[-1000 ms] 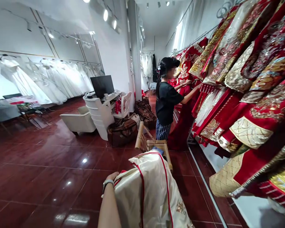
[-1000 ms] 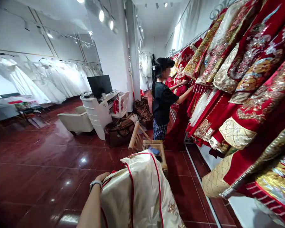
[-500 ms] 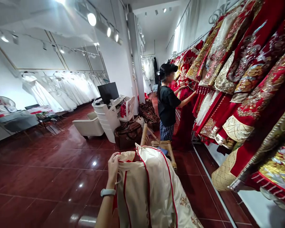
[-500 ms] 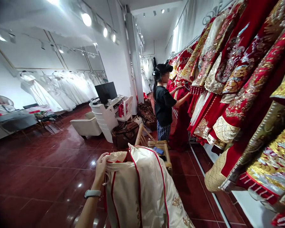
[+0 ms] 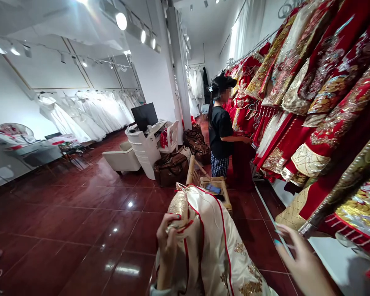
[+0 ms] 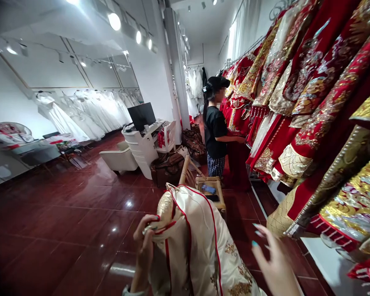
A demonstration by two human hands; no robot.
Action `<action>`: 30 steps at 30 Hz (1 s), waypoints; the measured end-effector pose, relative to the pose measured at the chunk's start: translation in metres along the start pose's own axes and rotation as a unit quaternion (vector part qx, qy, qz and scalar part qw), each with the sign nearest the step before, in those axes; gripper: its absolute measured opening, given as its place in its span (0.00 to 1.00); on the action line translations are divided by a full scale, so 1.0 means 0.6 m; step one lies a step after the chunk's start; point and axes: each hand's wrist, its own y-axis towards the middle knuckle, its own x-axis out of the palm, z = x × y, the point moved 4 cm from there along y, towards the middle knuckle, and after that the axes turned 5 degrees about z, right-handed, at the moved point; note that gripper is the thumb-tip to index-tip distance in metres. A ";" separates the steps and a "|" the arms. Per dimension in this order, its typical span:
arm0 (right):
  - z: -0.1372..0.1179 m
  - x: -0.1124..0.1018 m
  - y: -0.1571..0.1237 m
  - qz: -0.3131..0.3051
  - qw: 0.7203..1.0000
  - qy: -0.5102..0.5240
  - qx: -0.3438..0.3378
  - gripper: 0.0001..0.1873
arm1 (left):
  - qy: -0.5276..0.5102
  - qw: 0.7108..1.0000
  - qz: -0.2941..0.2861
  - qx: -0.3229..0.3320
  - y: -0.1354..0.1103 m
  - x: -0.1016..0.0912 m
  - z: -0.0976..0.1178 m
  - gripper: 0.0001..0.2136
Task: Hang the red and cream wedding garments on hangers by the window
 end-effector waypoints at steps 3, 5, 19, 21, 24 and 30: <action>-0.092 0.182 0.046 -0.135 0.988 0.043 -0.055 0.31 | 0.049 0.997 -0.007 0.062 -0.073 0.017 0.023 0.09; -0.157 0.298 0.071 -0.191 0.976 0.023 -0.102 0.37 | 0.079 0.991 -0.044 0.103 -0.109 0.033 0.030 0.09; -0.152 0.486 0.156 -0.230 0.966 -0.080 -0.081 0.26 | -0.031 0.893 0.330 -0.304 -0.305 -0.087 -0.158 0.21; -0.113 0.424 0.165 -0.170 0.983 -0.039 -0.056 0.30 | -0.088 0.866 0.337 -0.358 -0.299 -0.110 -0.177 0.25; -0.054 0.333 0.154 -0.126 0.985 0.111 -0.031 0.43 | -0.134 0.856 0.318 -0.384 -0.286 -0.132 -0.187 0.30; -0.019 0.243 0.090 -0.125 0.964 0.233 0.043 0.38 | -0.023 0.913 0.155 -0.377 -0.248 -0.127 -0.178 0.36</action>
